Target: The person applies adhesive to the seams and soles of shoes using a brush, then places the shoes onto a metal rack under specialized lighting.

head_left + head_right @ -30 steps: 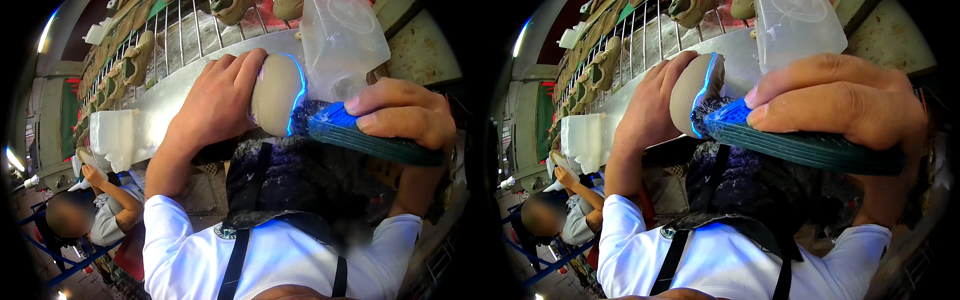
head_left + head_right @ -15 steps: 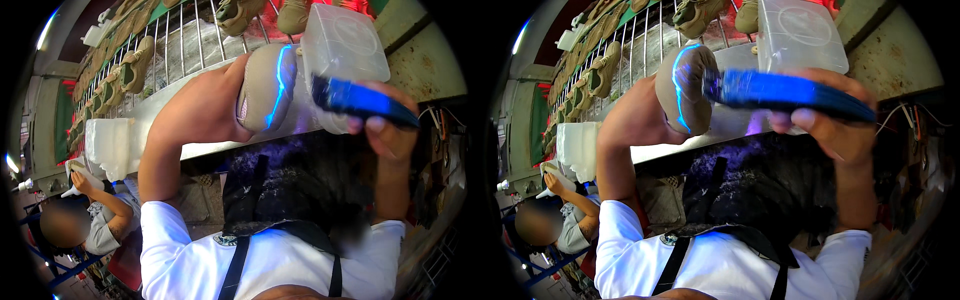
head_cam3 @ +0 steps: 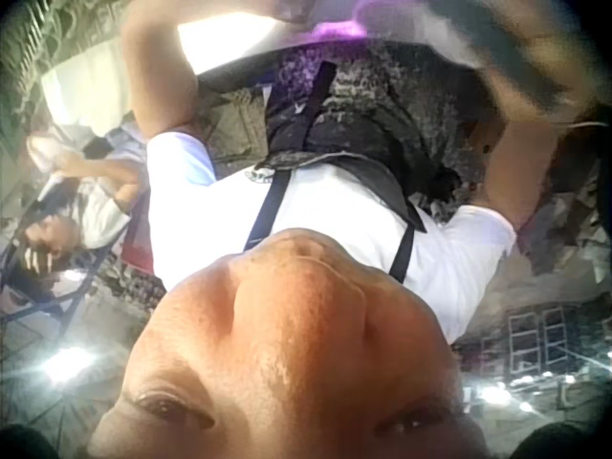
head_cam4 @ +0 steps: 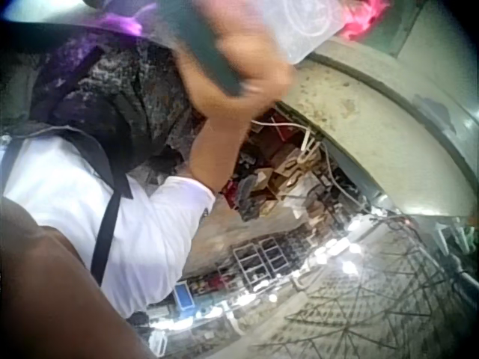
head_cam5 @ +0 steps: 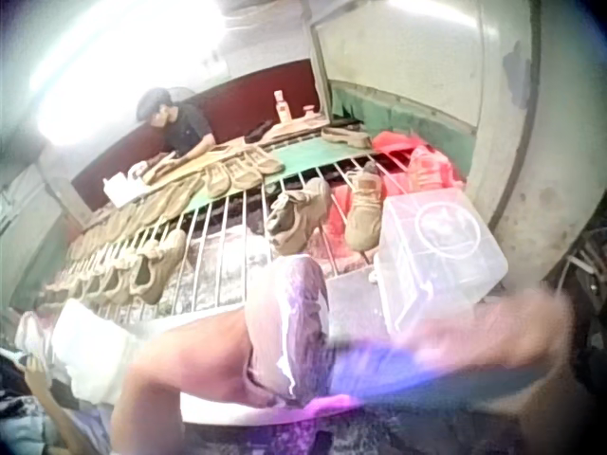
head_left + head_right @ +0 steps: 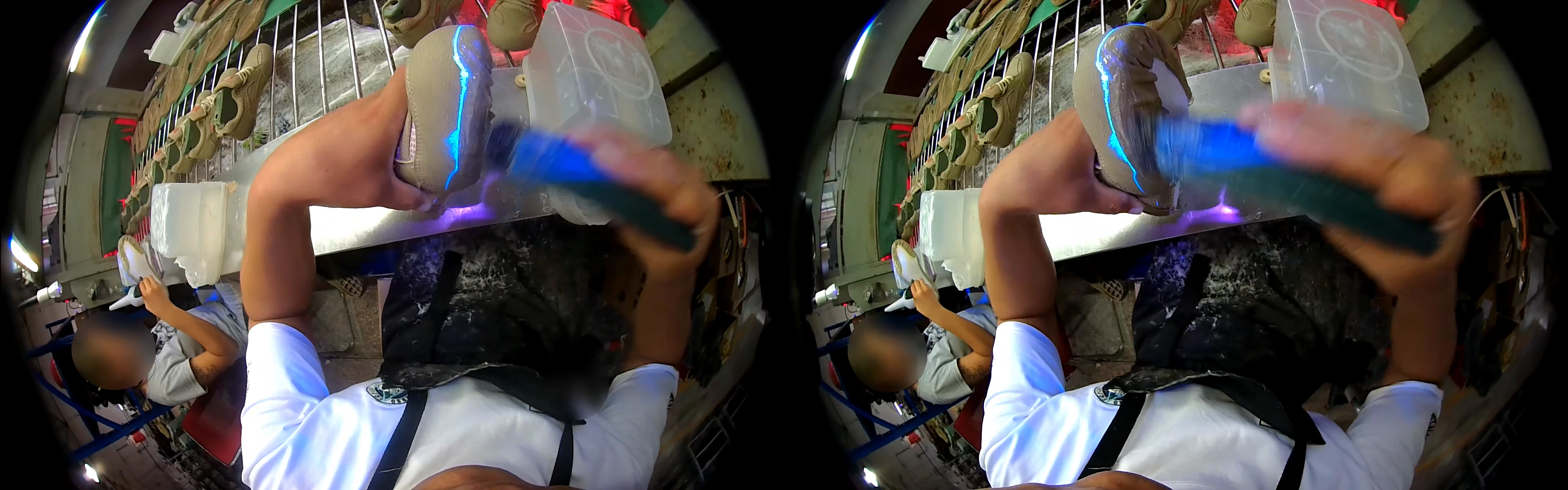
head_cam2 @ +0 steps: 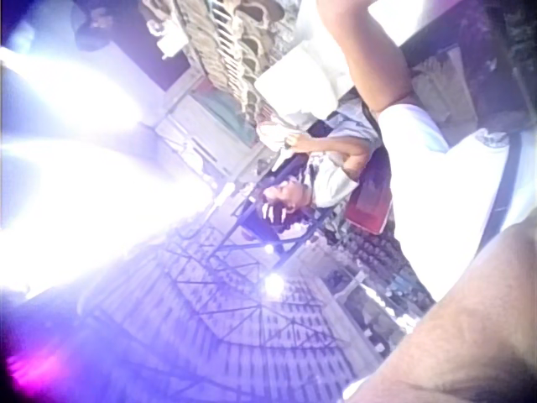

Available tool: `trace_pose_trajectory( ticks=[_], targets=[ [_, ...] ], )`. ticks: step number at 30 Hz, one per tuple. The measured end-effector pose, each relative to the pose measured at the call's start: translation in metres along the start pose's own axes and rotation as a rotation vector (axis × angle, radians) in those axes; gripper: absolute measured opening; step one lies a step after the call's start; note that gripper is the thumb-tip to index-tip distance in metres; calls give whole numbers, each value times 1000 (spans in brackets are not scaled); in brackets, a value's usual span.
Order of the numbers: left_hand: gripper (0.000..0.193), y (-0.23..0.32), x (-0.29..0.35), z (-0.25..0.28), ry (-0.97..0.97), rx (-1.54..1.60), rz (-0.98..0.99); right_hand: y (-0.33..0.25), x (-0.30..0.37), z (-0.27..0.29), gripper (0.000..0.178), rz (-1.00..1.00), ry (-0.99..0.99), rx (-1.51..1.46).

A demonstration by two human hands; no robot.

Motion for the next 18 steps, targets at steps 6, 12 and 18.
trace_pose_trajectory(
  ticks=[6, 12, 18],
  targets=[
    [108, -1, -1, 0, -58, -102, 70, -9, -30, 24, 39, -82, -95, 200],
    [72, -11, -6, 1, -89, 22, 170, -21, -33, 4, 36, 175, -283, 389],
    [75, -25, -7, 1, -126, 34, 332, 6, -5, -11, 32, 55, -79, 245]
  ],
)
Point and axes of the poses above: each hand's wrist, its own x-axis away from the middle knuckle, its own z-axis out of the back of the hand, y = z × x, the point moved 7 cm from there along -x, towards the middle knuckle, and after that the axes turned 2 degrees about z, right-handed, at the moved point
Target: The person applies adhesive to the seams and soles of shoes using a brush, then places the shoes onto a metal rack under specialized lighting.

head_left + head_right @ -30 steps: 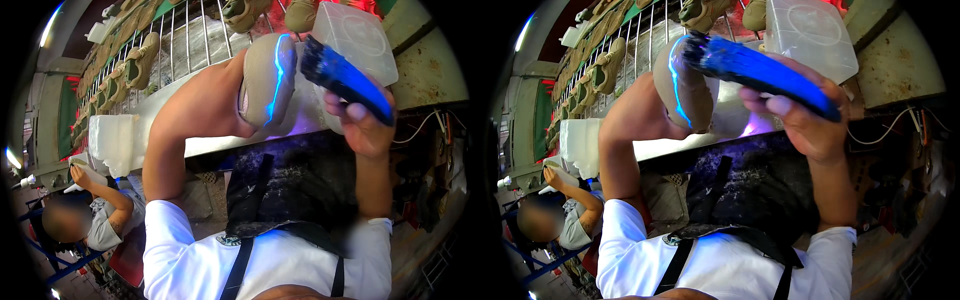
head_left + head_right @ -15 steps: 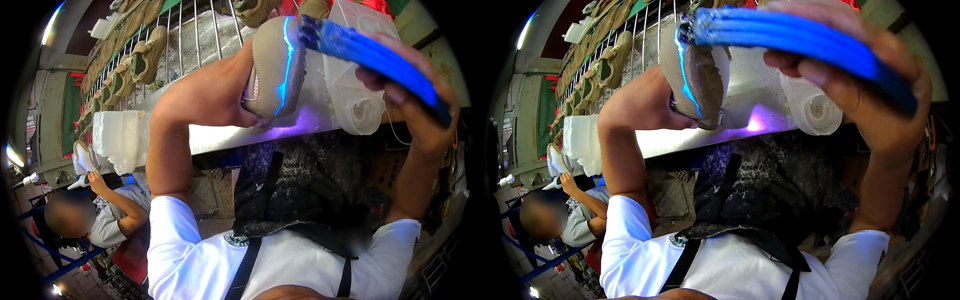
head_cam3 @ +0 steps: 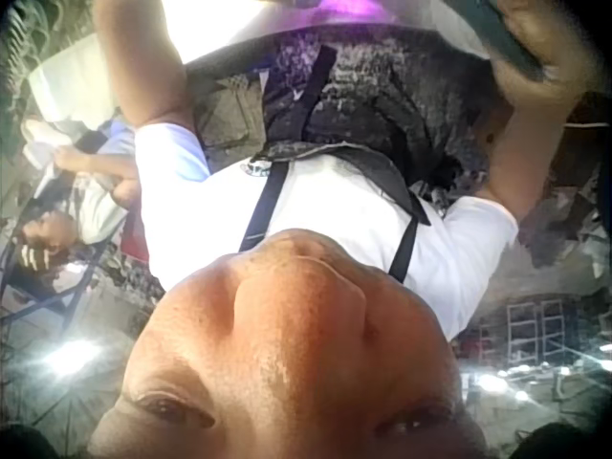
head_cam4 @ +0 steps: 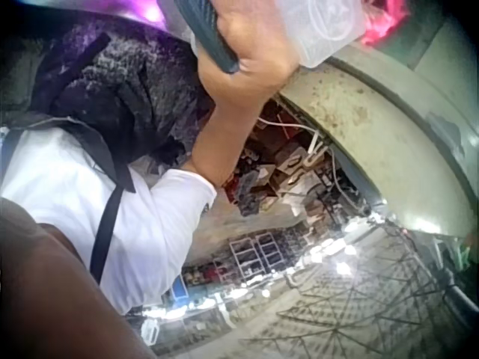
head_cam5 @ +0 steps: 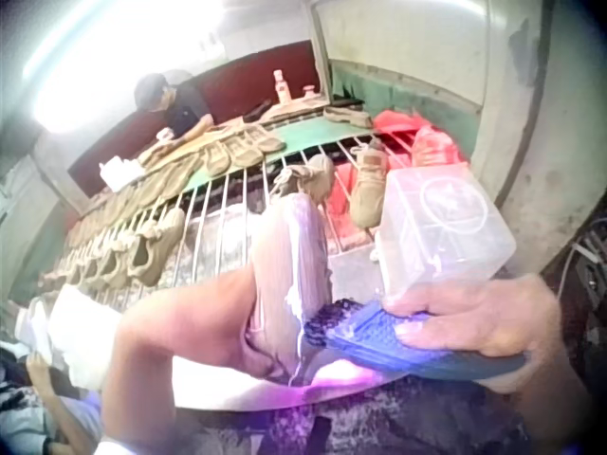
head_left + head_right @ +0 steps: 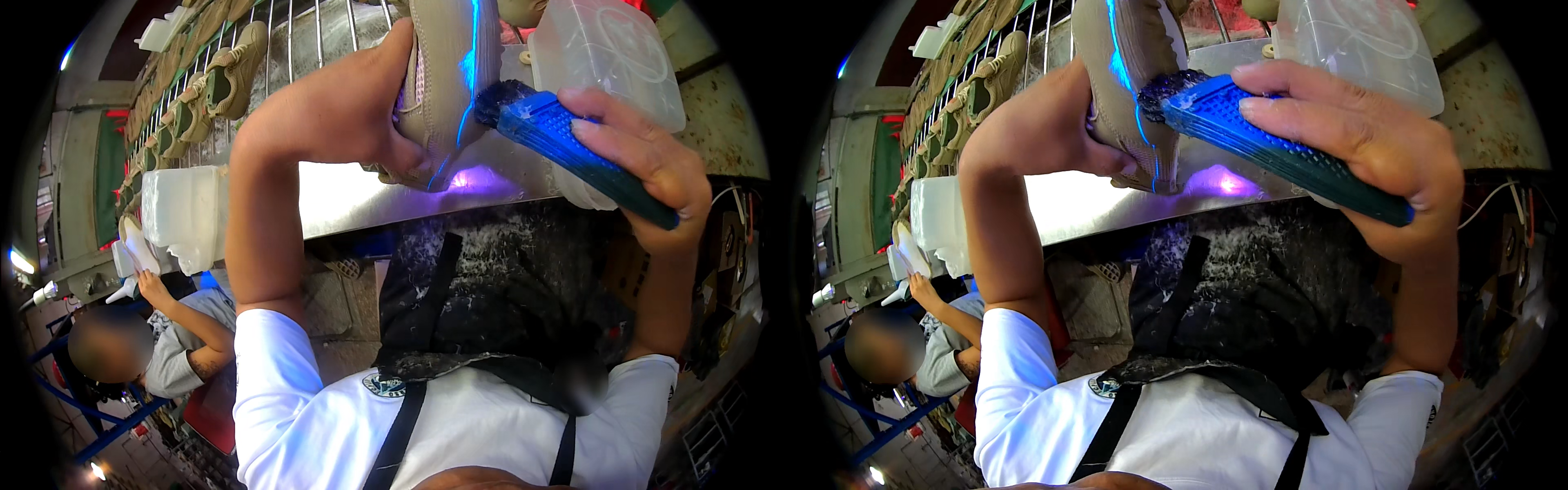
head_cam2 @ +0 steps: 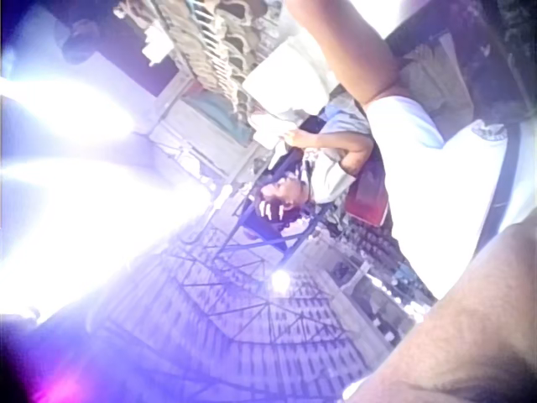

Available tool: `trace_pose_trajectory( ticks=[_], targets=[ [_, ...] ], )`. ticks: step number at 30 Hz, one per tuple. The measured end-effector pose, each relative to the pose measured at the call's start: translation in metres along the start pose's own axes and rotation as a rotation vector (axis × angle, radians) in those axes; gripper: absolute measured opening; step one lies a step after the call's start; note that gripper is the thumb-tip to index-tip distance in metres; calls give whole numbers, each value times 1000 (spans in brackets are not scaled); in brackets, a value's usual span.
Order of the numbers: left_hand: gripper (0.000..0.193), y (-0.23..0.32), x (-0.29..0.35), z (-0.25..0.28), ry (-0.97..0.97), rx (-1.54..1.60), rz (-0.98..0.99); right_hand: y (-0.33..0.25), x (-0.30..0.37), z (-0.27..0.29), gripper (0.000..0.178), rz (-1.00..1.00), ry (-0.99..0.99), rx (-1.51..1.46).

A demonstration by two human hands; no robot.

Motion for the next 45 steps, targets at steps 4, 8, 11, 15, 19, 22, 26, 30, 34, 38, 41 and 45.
trace_pose_trajectory(
  ticks=[4, 8, 11, 15, 19, 22, 26, 30, 34, 38, 41, 45],
  targets=[
    [80, 14, -3, 3, -6, 148, -117, 3, 9, -11, 32, -78, 128, -45],
    [87, 8, -7, 7, 14, 194, -62, -6, 0, -14, 32, -61, 68, 169],
    [88, 1, -8, 7, 66, 123, -64, -9, -3, -20, 33, -29, 1, 253],
    [108, 7, -19, 16, -42, 140, -138, -4, -2, -28, 34, -32, 19, 210],
    [123, 14, -20, 22, -23, 44, -256, 4, 4, -33, 34, 25, 51, 194],
    [123, 24, -12, 24, 67, -50, -316, 9, 8, -39, 34, 28, 80, 196],
    [111, 19, -22, 13, 150, 59, -240, 25, 22, -52, 35, -14, 116, 180],
    [89, -14, -29, 17, -137, 258, -105, 33, 28, -68, 36, -23, 196, 134],
    [80, 5, -24, 19, -129, 221, -135, 38, 35, -75, 34, -155, 84, 25],
    [83, 5, -19, 18, -142, 263, -97, 56, 48, -77, 31, -443, 243, -505],
    [80, 7, -17, 19, -44, 242, -99, 57, 38, -71, 35, -532, 389, -680],
    [77, -17, -15, 18, 3, 161, -106, 53, 33, -63, 39, -448, 498, -670]
  ],
)
Point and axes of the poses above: each hand's wrist, its own x-axis away from the middle knuckle, its own z-axis out of the back of the hand, y = z × x, the point moved 7 cm from there along -x, towards the middle knuckle, and after that the axes turned 2 degrees about z, right-handed, at the moved point
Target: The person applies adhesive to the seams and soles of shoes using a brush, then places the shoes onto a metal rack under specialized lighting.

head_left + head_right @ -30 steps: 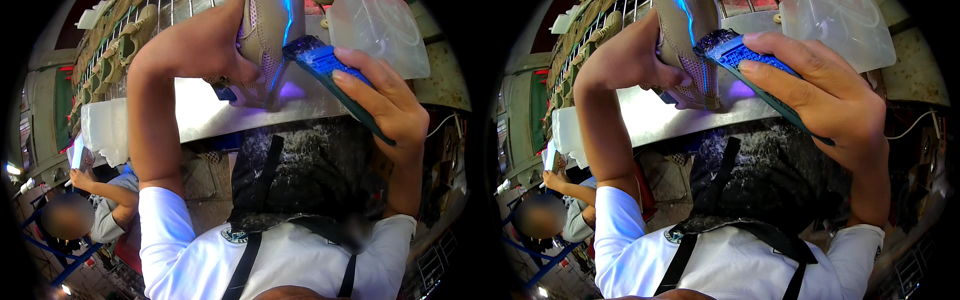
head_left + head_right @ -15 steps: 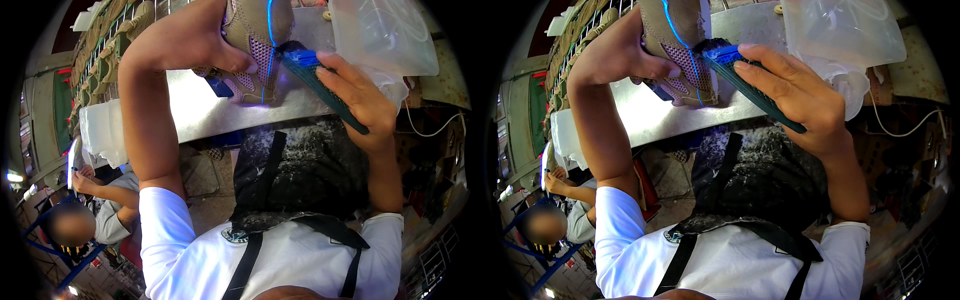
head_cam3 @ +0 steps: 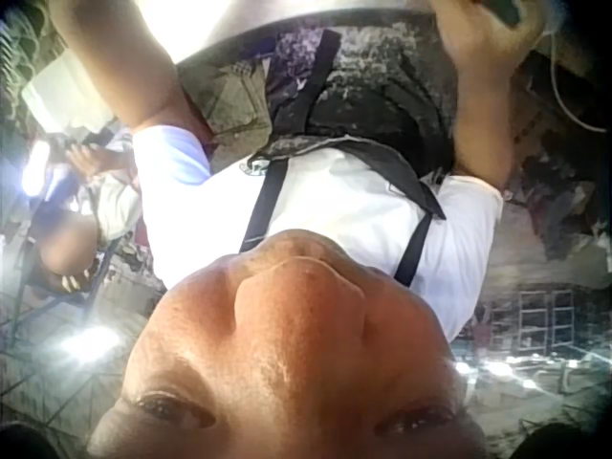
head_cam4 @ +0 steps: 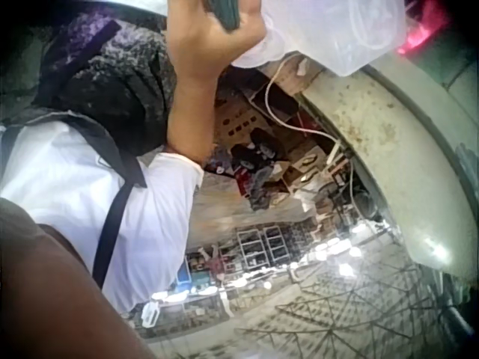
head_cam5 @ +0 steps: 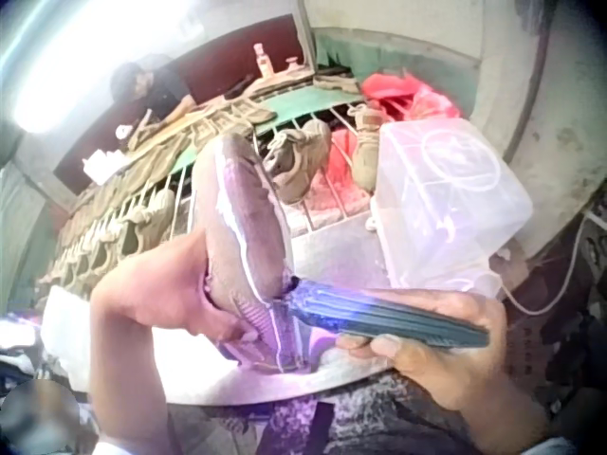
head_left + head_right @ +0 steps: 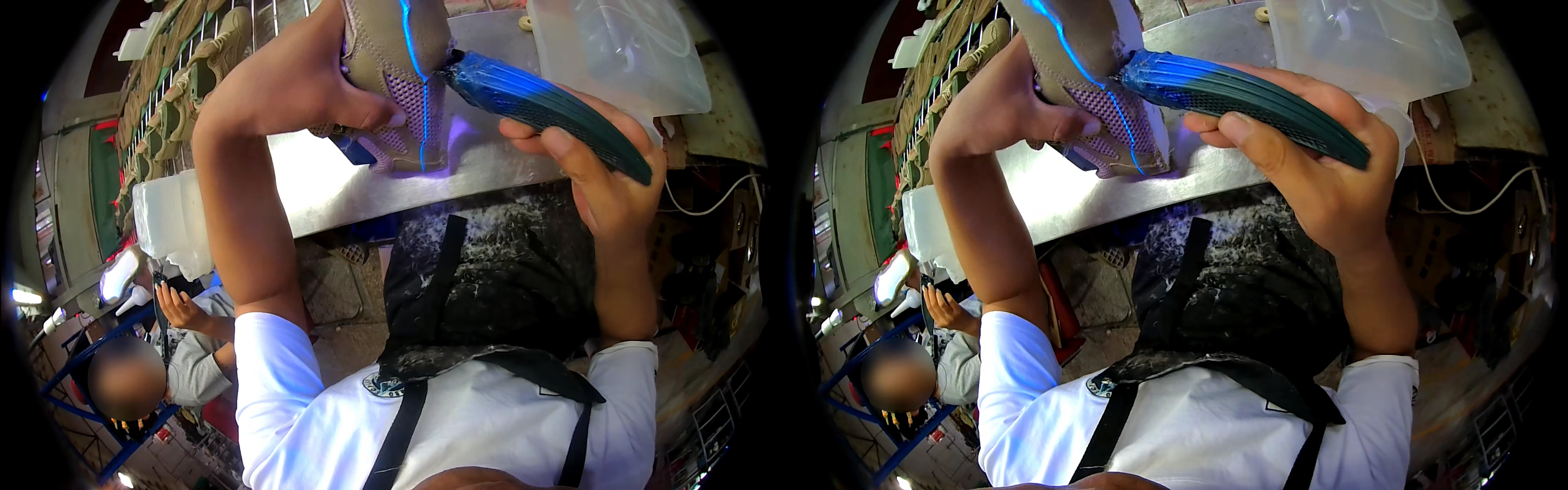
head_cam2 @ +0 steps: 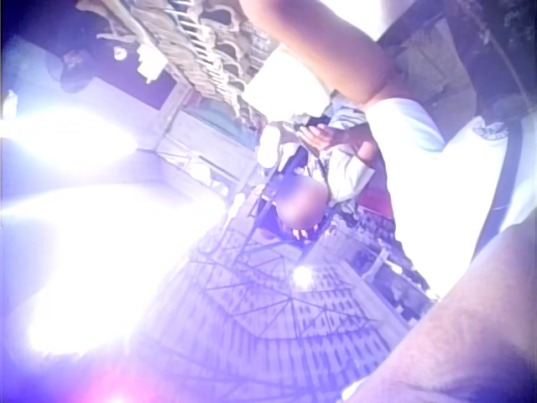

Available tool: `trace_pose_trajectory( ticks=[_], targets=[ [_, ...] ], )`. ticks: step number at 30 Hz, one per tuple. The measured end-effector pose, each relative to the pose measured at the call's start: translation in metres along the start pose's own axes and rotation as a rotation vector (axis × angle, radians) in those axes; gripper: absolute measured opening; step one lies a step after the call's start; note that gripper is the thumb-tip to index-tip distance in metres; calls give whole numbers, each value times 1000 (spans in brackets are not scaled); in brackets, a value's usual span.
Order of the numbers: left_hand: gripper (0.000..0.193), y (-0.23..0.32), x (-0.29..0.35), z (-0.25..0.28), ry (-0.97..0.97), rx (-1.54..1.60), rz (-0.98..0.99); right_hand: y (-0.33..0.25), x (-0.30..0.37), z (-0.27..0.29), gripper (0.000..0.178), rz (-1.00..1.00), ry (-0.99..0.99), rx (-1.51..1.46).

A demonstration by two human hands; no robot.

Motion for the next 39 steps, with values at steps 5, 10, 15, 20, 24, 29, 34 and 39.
trace_pose_trajectory(
  ticks=[5, 10, 15, 20, 24, 29, 34, 39],
  targets=[
    [82, -24, 11, -17, 75, 311, 121, -36, 18, 43, 45, 23, 3, 155],
    [79, -26, 53, -36, 404, 239, 63, -57, 63, 118, 26, -166, 401, 410],
    [85, -6, 65, -54, 845, -7, -172, -35, 71, 115, 22, -309, 359, 767],
    [87, -6, 73, -57, 751, -120, -30, -28, 59, 127, 21, -239, 307, 565],
    [90, -22, 81, -59, 637, 0, 108, -26, 61, 130, 22, -344, 85, 642],
    [94, -25, 88, -65, 696, -68, -30, -29, 66, 136, 20, -362, 336, 601],
    [100, -33, 98, -72, 803, -24, -69, -25, 69, 127, 22, -371, 332, 447],
    [100, -32, 98, -74, 761, -124, -84, -15, 59, 139, 25, -224, 126, 524]
  ],
)
Point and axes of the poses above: each hand's wrist, its own x-axis away from the middle knuckle, its own z-axis out of the back of the hand, y = z × x, the point moved 7 cm from there along -x, towards the middle knuckle, and after that the axes turned 2 degrees about z, right-handed, at the moved point
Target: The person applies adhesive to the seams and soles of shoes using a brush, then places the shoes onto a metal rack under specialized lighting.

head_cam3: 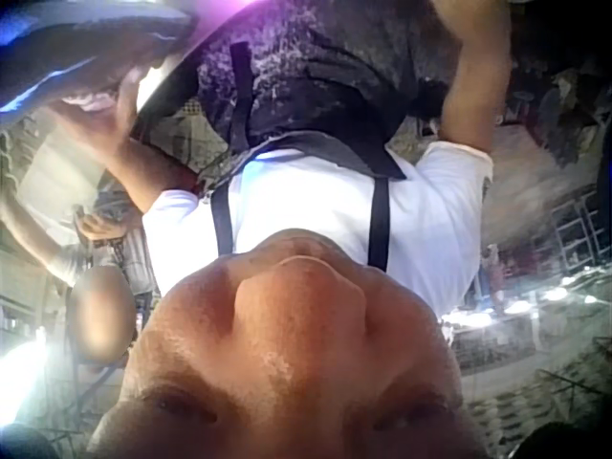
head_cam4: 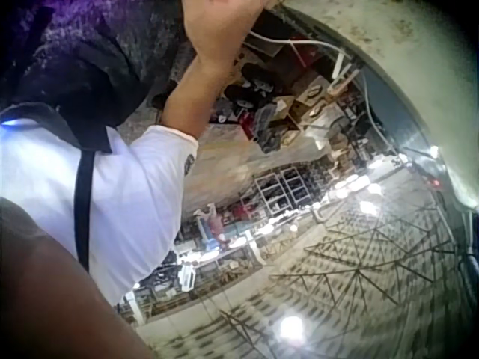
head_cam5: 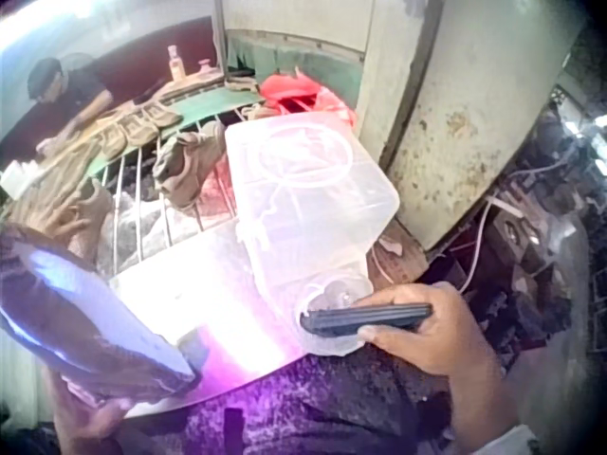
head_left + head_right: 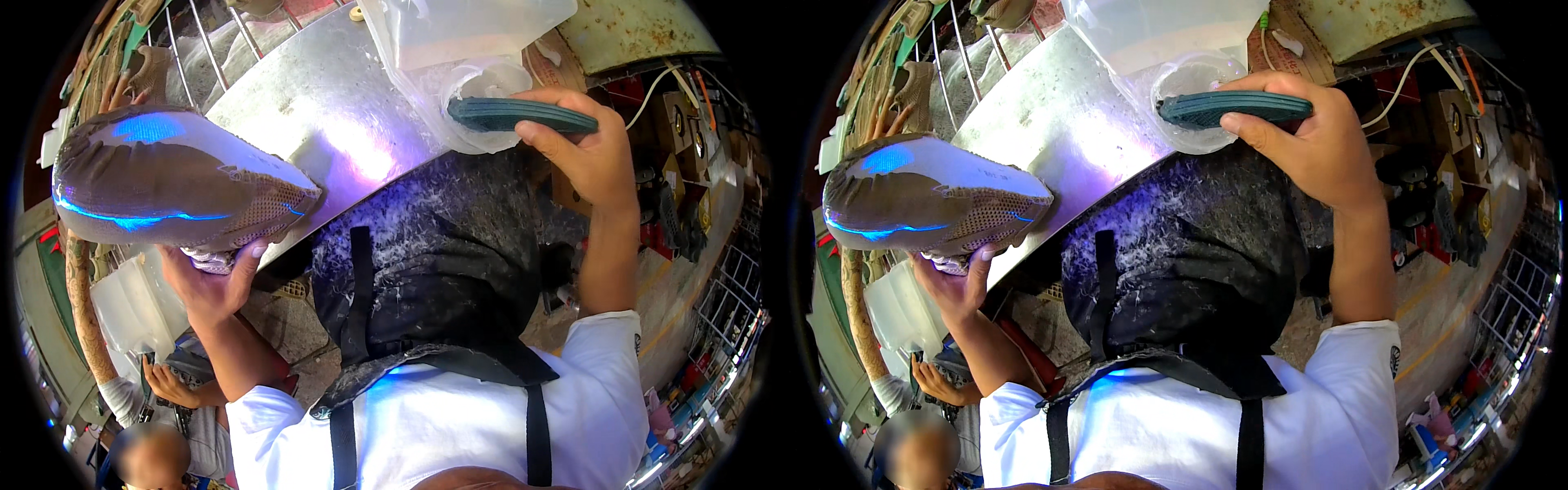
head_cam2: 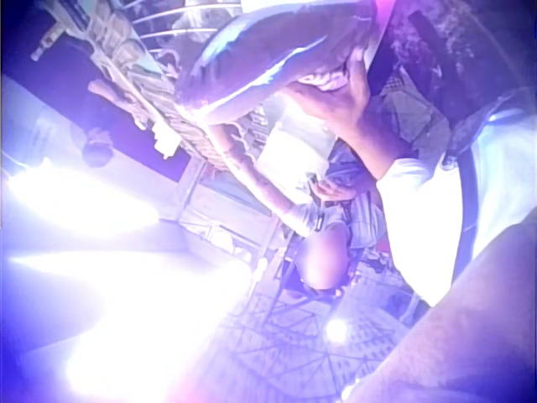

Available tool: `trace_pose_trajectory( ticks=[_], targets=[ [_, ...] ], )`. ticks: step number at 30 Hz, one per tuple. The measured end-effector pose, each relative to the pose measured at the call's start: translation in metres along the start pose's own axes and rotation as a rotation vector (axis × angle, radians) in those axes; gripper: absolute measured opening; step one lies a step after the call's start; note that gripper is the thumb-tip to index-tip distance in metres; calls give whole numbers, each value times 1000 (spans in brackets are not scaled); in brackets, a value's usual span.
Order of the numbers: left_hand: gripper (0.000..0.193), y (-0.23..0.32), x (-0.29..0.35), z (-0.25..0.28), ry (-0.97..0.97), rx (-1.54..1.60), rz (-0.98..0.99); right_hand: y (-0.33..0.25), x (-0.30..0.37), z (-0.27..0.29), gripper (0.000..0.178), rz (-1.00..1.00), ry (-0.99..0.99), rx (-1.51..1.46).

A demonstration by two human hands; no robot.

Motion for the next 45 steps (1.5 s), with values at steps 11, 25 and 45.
trace_pose_trajectory(
  ticks=[11, 25, 45],
  targets=[
    [100, 13, -39, -15, -138, 743, 354, 11, 34, -4, 20, -446, 84, -665],
    [99, 35, -22, -47, -261, 1058, 531, -81, 30, -91, 33, 456, -284, -499],
    [93, 39, -34, -39, -322, 958, 352, -96, 22, -85, 29, 633, -373, -244]
  ],
)
Point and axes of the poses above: each hand's wrist, its own x-axis away from the middle knuckle, its own z-axis out of the back of the hand, y = z × x, the point moved 7 cm from there along -x, towards the middle knuckle, and after that the axes turned 2 degrees about z, right-handed, at the moved point
